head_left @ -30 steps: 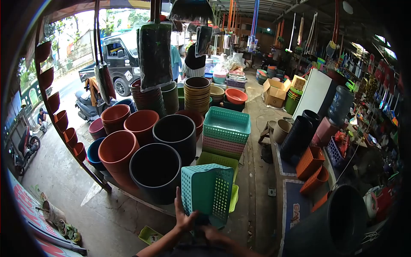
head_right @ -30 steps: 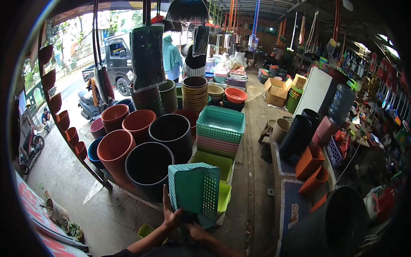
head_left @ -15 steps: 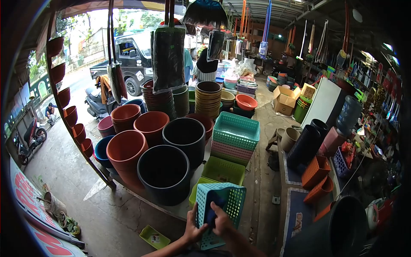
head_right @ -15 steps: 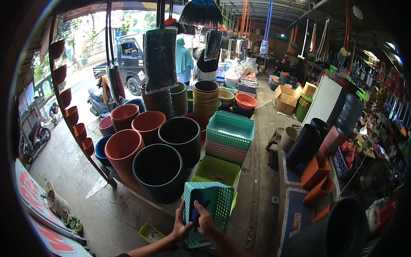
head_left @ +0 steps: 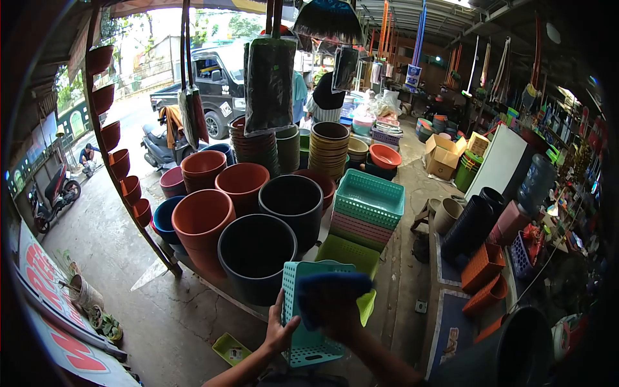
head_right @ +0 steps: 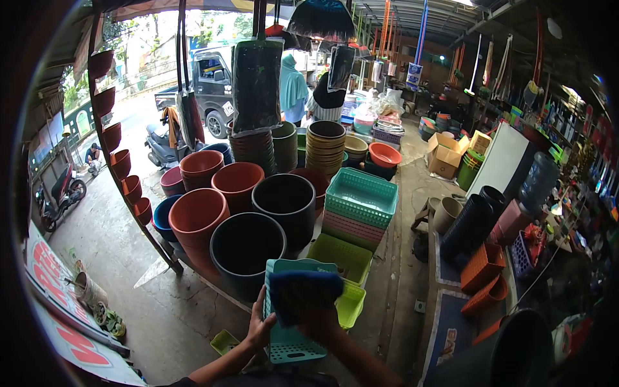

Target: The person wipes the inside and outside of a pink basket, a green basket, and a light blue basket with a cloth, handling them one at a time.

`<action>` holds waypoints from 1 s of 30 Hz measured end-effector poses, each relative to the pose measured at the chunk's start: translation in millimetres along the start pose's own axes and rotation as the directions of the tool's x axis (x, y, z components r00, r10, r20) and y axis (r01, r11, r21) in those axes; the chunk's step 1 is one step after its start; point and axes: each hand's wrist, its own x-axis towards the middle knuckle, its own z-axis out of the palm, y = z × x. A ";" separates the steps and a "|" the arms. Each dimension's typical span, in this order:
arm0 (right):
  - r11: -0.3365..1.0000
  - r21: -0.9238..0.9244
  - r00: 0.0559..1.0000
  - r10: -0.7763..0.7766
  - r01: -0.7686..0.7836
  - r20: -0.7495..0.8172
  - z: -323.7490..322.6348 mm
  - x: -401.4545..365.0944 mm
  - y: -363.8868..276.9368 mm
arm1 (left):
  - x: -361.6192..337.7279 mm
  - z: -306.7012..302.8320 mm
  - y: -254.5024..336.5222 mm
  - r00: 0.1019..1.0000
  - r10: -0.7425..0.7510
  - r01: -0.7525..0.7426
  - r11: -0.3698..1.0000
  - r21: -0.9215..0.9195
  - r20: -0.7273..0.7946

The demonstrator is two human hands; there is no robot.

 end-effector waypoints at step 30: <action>0.745 0.500 0.659 -0.109 -0.441 0.744 66.1 -91.2 -25.3 | 24.8 -29.2 8.9 0.989 0.008 -0.042 0.974 -0.223 -0.151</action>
